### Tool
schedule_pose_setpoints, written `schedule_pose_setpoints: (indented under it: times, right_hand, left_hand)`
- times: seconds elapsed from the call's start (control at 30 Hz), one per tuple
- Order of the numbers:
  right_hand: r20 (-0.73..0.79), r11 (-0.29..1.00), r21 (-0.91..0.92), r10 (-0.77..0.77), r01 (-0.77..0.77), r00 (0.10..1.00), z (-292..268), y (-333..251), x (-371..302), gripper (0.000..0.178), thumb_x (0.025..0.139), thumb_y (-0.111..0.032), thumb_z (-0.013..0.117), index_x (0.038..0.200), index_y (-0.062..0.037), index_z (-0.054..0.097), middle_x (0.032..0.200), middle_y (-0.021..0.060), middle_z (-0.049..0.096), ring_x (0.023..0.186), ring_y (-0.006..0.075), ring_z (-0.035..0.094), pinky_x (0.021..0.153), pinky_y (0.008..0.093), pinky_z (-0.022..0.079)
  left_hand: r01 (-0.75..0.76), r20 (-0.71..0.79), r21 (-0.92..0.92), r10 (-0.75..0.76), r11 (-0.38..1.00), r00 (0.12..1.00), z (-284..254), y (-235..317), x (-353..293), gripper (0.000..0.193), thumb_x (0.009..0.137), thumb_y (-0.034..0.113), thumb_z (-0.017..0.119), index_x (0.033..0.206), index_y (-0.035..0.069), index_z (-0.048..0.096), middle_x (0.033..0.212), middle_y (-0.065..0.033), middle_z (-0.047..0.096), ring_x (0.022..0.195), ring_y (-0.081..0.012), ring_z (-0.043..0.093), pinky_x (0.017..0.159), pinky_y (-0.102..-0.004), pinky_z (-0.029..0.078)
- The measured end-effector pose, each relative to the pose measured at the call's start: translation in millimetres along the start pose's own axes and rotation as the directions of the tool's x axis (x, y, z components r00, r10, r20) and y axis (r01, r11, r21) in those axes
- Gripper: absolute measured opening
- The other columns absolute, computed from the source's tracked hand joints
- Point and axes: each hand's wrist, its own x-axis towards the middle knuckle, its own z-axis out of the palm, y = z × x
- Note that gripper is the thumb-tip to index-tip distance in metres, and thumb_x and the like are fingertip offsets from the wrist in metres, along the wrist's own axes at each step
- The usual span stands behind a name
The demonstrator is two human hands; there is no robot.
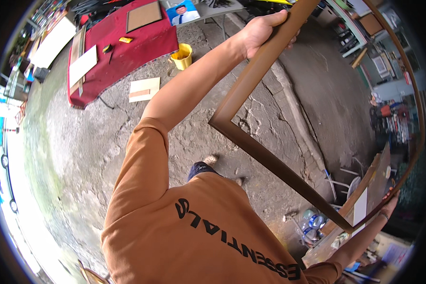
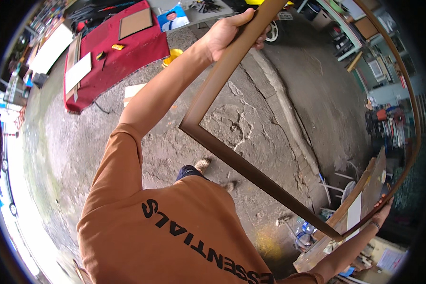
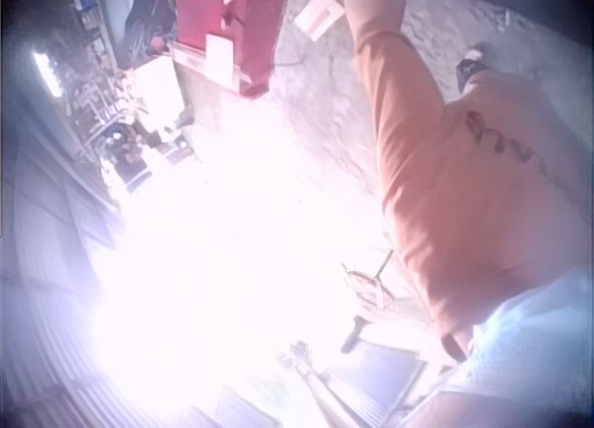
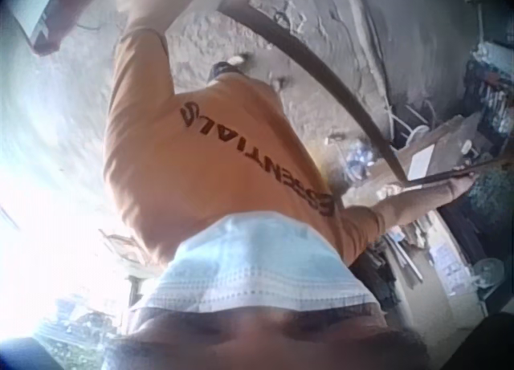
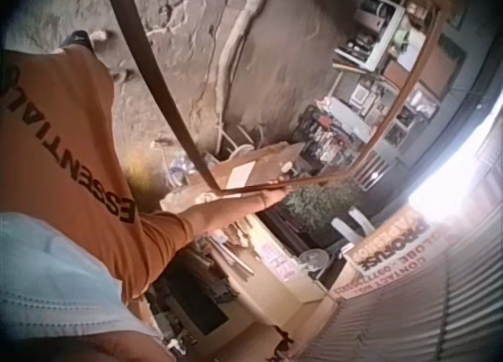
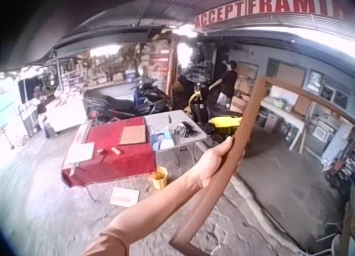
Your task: The person spray paints a wooden frame using a spray gun connected to a hose. They rotate the frame to coat different sides, place it on a table, and later wipe the surface with a cloth.
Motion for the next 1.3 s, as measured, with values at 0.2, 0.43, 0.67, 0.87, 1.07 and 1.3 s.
schedule_pose_setpoints:
  times: [0.2,0.43,0.67,0.87,1.07,1.3]
  right_hand:
    - [0.044,0.991,-0.093,-0.097,0.101,0.994,38,-71,56,0.047,0.098,-0.053,0.045,0.095,-0.0097,0.063,0.063,-0.0029,0.048,0.049,0.006,0.044,0.044,0.0192,0.037]
    - [0.212,0.967,-0.108,-0.203,0.229,0.956,53,-139,143,0.044,0.098,-0.052,0.047,0.102,-0.0101,0.062,0.068,-0.0036,0.047,0.054,0.0054,0.043,0.05,0.0196,0.037]
    - [0.302,0.919,-0.062,-0.354,0.389,0.885,81,-170,185,0.045,0.095,-0.053,0.053,0.105,-0.0105,0.062,0.072,-0.005,0.048,0.059,0.0047,0.044,0.052,0.0185,0.037]
    - [0.385,0.867,-0.027,-0.451,0.498,0.805,98,-208,213,0.051,0.093,-0.056,0.054,0.118,-0.0112,0.061,0.072,-0.0062,0.048,0.06,0.003,0.045,0.051,0.0175,0.036]
    - [0.472,0.835,-0.16,-0.404,0.527,0.783,147,-227,236,0.055,0.092,-0.059,0.052,0.12,-0.013,0.061,0.071,-0.0066,0.047,0.059,0.0027,0.044,0.051,0.0176,0.036]
    - [0.493,0.824,-0.279,-0.319,0.494,0.81,195,-239,283,0.056,0.092,-0.061,0.051,0.119,-0.0137,0.062,0.071,-0.0067,0.047,0.058,0.0026,0.043,0.051,0.0177,0.035]
  left_hand:
    - [-0.12,-0.059,-0.056,0.116,0.991,0.991,10,-19,8,0.051,0.104,0.041,0.031,0.129,0.0,0.048,0.092,-0.0058,0.053,0.077,-0.0164,0.046,0.073,-0.0319,0.043]
    - [-0.228,-0.176,-0.042,0.217,0.973,0.96,38,-35,13,0.055,0.103,0.044,0.033,0.134,0.001,0.045,0.092,-0.0059,0.051,0.075,-0.0168,0.046,0.073,-0.0319,0.043]
    - [-0.354,-0.117,-0.076,0.344,0.932,0.931,48,-64,-3,0.055,0.103,0.044,0.031,0.138,0.002,0.042,0.085,-0.004,0.044,0.069,-0.0152,0.04,0.066,-0.0291,0.038]
    - [-0.399,-0.175,-0.196,0.368,0.896,0.913,38,-96,-8,0.055,0.104,0.04,0.028,0.139,0.0,0.041,0.082,-0.0035,0.041,0.068,-0.0157,0.034,0.065,-0.0285,0.033]
    - [-0.424,-0.181,-0.272,0.387,0.864,0.904,40,-111,-14,0.052,0.104,0.04,0.028,0.136,0.003,0.045,0.084,-0.005,0.044,0.071,-0.0173,0.038,0.067,-0.0307,0.036]
    - [-0.436,-0.25,-0.299,0.371,0.849,0.894,20,-115,-1,0.051,0.103,0.044,0.032,0.13,0.004,0.048,0.084,-0.0055,0.047,0.071,-0.0177,0.041,0.066,-0.0319,0.039]
